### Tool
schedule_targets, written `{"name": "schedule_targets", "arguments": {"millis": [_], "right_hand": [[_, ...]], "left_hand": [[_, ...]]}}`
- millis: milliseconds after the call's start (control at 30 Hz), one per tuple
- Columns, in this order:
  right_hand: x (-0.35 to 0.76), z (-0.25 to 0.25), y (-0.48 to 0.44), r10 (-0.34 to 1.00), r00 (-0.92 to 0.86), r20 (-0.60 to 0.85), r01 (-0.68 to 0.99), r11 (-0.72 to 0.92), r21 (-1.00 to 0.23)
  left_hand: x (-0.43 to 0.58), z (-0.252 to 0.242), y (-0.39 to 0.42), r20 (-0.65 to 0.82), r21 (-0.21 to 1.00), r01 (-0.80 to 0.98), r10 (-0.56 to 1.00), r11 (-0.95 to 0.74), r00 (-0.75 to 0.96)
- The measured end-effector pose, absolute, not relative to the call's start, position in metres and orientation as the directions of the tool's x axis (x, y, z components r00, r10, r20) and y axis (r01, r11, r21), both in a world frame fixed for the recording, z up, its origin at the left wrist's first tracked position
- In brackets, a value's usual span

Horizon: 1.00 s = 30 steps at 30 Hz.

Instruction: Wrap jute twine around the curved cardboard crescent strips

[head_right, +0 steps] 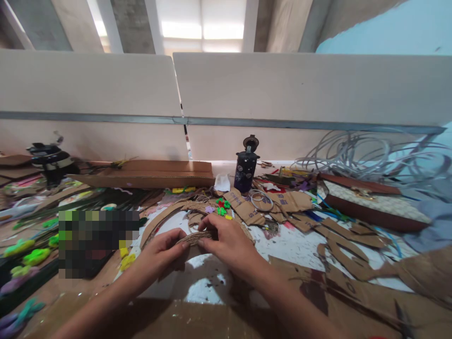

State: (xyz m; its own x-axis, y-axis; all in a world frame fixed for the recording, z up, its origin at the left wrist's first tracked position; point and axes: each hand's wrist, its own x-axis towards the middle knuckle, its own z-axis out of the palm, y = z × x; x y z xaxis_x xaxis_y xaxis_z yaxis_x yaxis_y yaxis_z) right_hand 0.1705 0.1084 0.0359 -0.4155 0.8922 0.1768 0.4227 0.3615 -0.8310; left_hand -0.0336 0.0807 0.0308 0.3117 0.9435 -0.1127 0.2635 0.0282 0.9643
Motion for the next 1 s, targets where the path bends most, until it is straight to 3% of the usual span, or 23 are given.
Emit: {"name": "schedule_targets", "arguments": {"millis": [300,500,633,1000], "right_hand": [[0.166,0.044,0.102,0.888,-0.409,0.208,0.519,0.414,-0.748],[0.174,0.040,0.111,0.901,-0.425,0.084,0.500,0.311,-0.808],[0.176,0.036,0.114,0.897,-0.434,0.078,0.492,0.309,-0.814],[0.170,0.034,0.109,0.890,-0.453,0.048,0.442,0.270,-0.855]], "left_hand": [[-0.037,0.020,0.086,0.029,0.867,0.460,0.942,-0.191,0.335],[-0.040,0.015,0.089,-0.070,0.946,0.323,0.943,-0.042,0.327],[-0.041,0.017,0.090,-0.121,0.956,0.293,0.942,0.025,0.314],[-0.037,0.017,0.090,-0.089,0.959,0.283,0.931,-0.016,0.354]]}}
